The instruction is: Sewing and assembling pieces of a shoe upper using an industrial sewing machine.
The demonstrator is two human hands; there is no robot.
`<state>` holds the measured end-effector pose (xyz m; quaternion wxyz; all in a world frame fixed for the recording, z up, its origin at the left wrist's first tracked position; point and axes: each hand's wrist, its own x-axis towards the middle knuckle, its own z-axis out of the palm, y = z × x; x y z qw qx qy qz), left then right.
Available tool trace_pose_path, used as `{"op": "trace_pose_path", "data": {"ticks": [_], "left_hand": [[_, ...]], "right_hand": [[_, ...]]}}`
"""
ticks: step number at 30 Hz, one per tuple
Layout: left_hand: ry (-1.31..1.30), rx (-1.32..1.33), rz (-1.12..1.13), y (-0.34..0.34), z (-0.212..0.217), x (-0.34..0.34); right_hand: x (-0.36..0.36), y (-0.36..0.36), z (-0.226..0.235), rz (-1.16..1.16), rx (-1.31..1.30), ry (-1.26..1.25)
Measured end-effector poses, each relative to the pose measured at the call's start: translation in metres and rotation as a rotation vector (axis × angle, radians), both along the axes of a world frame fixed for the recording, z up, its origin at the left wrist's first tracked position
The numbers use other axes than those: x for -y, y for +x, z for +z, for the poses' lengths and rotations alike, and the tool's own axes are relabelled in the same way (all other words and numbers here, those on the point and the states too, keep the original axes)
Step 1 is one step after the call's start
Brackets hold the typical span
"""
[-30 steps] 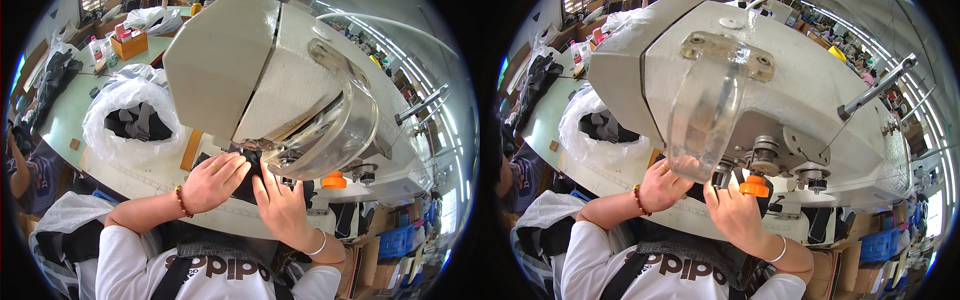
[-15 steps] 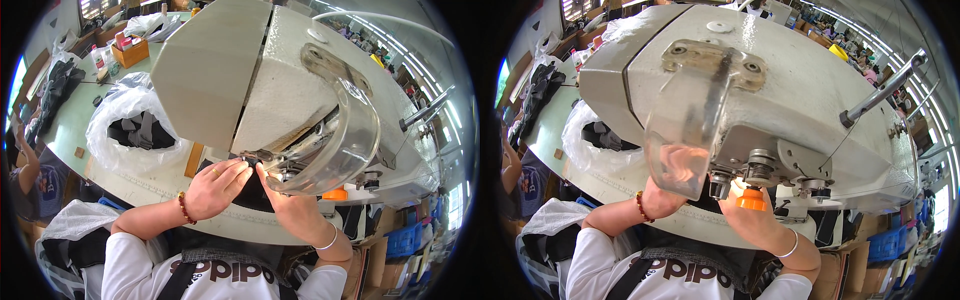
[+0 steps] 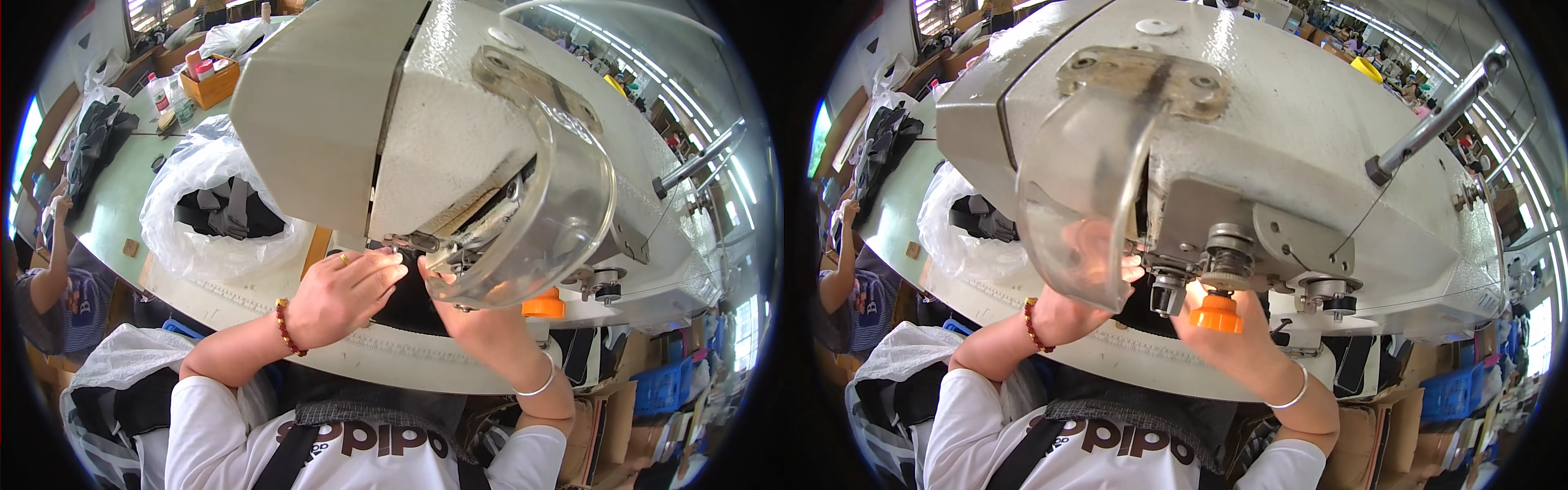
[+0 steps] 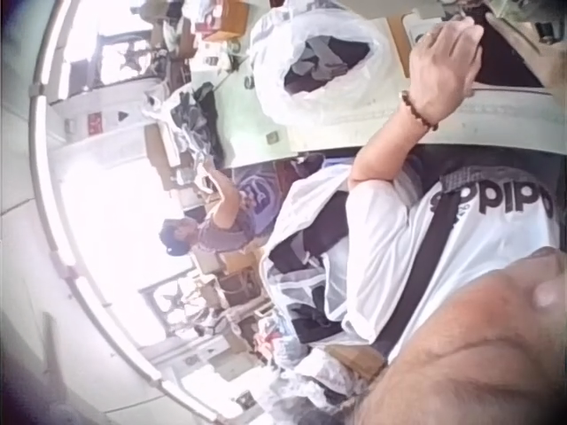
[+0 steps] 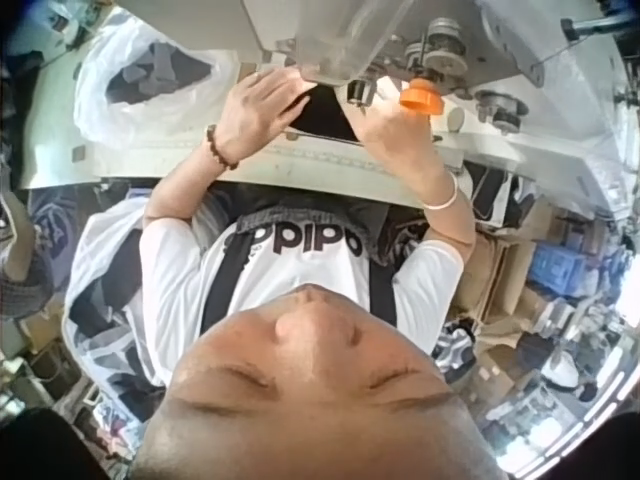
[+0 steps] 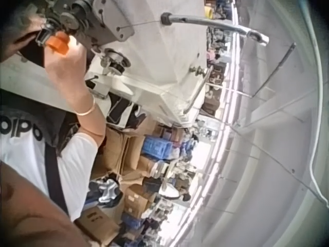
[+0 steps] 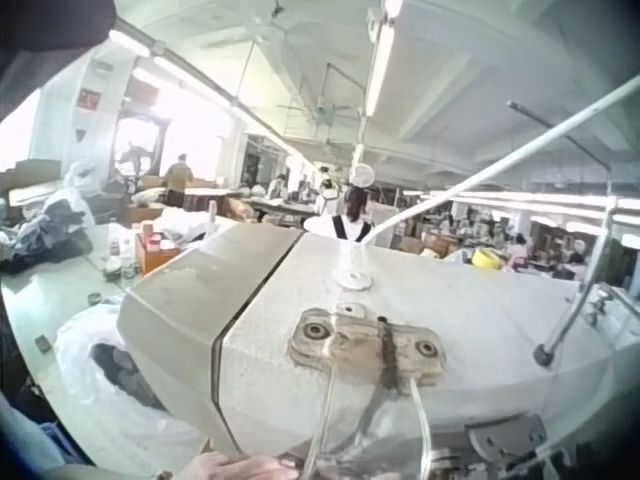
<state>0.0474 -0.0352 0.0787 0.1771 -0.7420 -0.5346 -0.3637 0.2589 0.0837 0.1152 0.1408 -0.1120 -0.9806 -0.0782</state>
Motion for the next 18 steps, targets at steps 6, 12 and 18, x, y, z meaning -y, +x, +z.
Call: {"op": "trace_pose_path", "data": {"ticks": [6, 12, 18], "left_hand": [[-0.081, 0.261, -0.104, -0.010, -0.013, -0.012], [-0.205, 0.496, -0.048, -0.019, -0.010, -0.012], [-0.187, 0.649, -0.093, -0.024, -0.006, -0.017]], "right_hand": [[0.080, -0.006, -0.043, 0.317, -0.327, 0.214], [0.047, -0.026, -0.063, -0.161, -0.235, 0.428], [0.033, -0.017, -0.065, -0.070, -0.316, 0.370]]}}
